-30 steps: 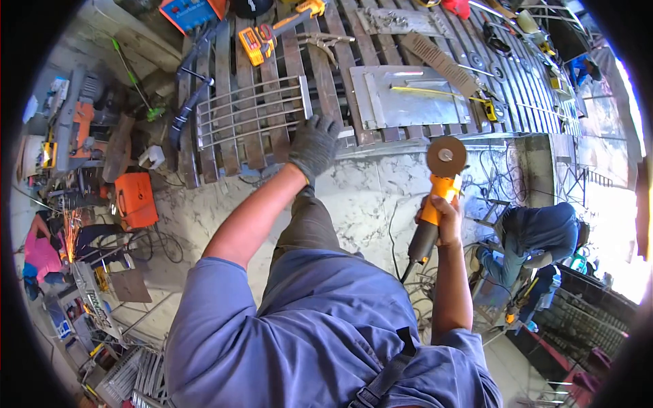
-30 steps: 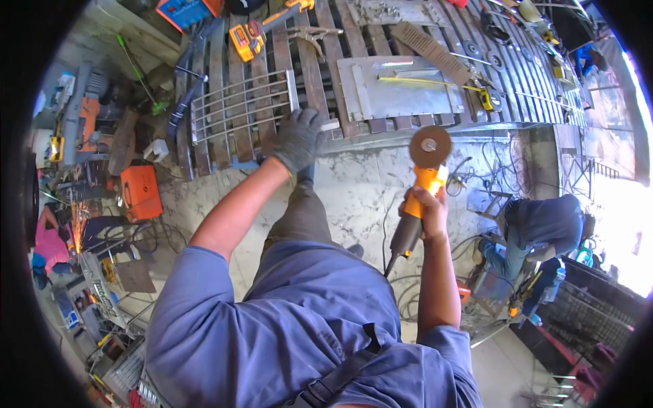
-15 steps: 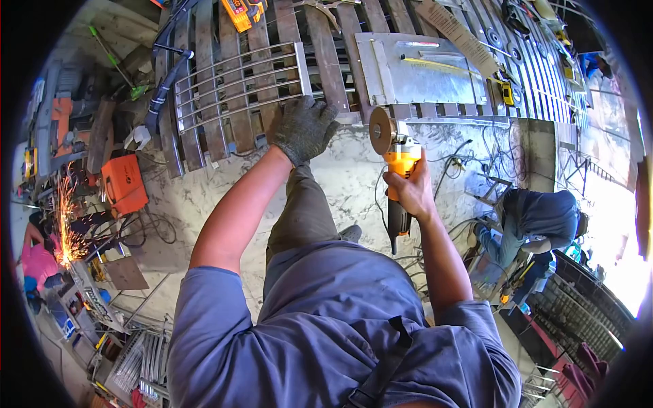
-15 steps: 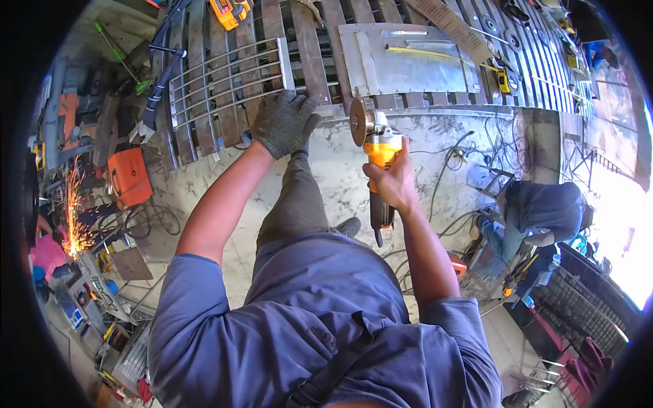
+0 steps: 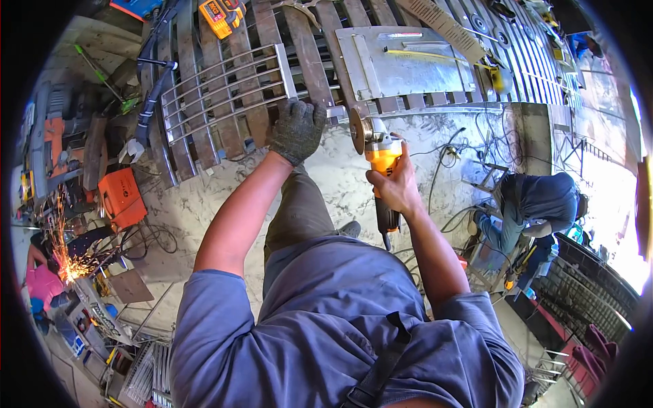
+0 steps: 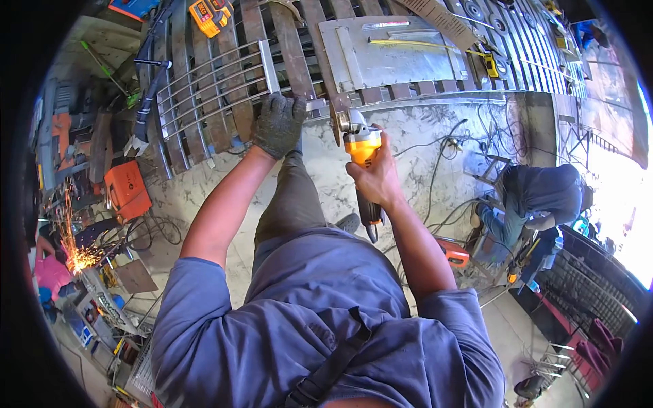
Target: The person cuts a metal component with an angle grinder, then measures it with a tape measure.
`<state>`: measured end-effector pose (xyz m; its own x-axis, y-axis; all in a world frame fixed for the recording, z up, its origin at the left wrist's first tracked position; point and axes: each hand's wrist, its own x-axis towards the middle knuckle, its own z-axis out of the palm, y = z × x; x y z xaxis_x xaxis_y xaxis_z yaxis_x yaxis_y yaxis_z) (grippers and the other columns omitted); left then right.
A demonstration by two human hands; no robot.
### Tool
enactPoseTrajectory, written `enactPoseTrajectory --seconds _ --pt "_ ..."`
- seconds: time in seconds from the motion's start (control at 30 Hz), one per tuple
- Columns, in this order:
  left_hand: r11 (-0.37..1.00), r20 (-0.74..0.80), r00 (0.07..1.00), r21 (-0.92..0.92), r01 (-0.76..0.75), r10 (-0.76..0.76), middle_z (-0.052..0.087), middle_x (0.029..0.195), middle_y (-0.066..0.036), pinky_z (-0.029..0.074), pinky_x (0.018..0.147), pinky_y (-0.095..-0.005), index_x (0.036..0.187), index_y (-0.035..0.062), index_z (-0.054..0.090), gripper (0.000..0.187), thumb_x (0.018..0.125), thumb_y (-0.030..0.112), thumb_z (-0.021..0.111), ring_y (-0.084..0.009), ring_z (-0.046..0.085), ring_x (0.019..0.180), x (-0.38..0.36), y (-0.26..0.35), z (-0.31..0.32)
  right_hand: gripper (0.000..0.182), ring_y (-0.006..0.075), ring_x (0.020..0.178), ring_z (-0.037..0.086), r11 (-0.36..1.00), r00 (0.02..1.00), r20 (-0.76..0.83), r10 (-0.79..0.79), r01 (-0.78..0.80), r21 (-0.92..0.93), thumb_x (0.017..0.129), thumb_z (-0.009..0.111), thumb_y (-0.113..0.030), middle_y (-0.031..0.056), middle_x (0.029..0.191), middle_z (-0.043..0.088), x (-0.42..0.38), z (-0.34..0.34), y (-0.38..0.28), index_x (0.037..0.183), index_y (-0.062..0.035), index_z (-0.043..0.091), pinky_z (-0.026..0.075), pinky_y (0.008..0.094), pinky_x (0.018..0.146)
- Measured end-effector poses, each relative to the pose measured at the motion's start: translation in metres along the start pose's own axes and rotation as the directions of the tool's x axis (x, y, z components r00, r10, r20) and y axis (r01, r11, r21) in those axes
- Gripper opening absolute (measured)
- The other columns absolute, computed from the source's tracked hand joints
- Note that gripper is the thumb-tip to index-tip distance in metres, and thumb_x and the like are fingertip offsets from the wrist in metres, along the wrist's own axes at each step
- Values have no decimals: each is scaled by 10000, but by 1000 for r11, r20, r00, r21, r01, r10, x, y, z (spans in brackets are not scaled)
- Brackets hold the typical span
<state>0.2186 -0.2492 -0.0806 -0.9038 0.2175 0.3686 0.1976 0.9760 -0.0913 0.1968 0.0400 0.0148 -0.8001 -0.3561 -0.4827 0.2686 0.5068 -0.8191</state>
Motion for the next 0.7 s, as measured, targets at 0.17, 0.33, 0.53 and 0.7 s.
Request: enactPoseTrajectory --seconds 0.17,0.33,0.53,0.7 --pt "921 199 963 -309 238 -182 714 902 -179 541 821 -564 979 82 707 152 1002 168 583 -409 695 878 13 -5 12 1030 251 1115 720 996 996 -28 80 -80 31 869 785 -69 173 1263 712 2 3 9 1715 -6 202 579 382 1008" --pt "995 68 995 -49 81 -78 723 1070 -76 502 940 -558 1189 147 634 256 1012 330 661 -334 665 1064 11 4 3 998 297 1045 724 995 997 -48 57 -60 -79 837 781 -146 183 1159 724 -12 -9 -11 1686 -12 274 582 398 978" --pt "996 153 984 5 92 -92 700 1018 -59 490 946 -531 1176 159 634 267 1012 360 697 -302 650 1061 16 6 -9 1052 476 1155 730 997 999 -31 32 -34 -73 842 781 -222 313 1220 737 -16 -13 -26 1700 -23 207 572 495 1047" --pt "983 129 974 38 182 -185 705 1022 -73 520 912 -516 1194 143 652 293 990 333 744 -308 656 1063 16 19 0 1064 481 1180 716 998 998 -59 -5 1 -70 838 793 -216 311 1233 733 -17 -17 -11 1702 -7 208 559 479 1071"
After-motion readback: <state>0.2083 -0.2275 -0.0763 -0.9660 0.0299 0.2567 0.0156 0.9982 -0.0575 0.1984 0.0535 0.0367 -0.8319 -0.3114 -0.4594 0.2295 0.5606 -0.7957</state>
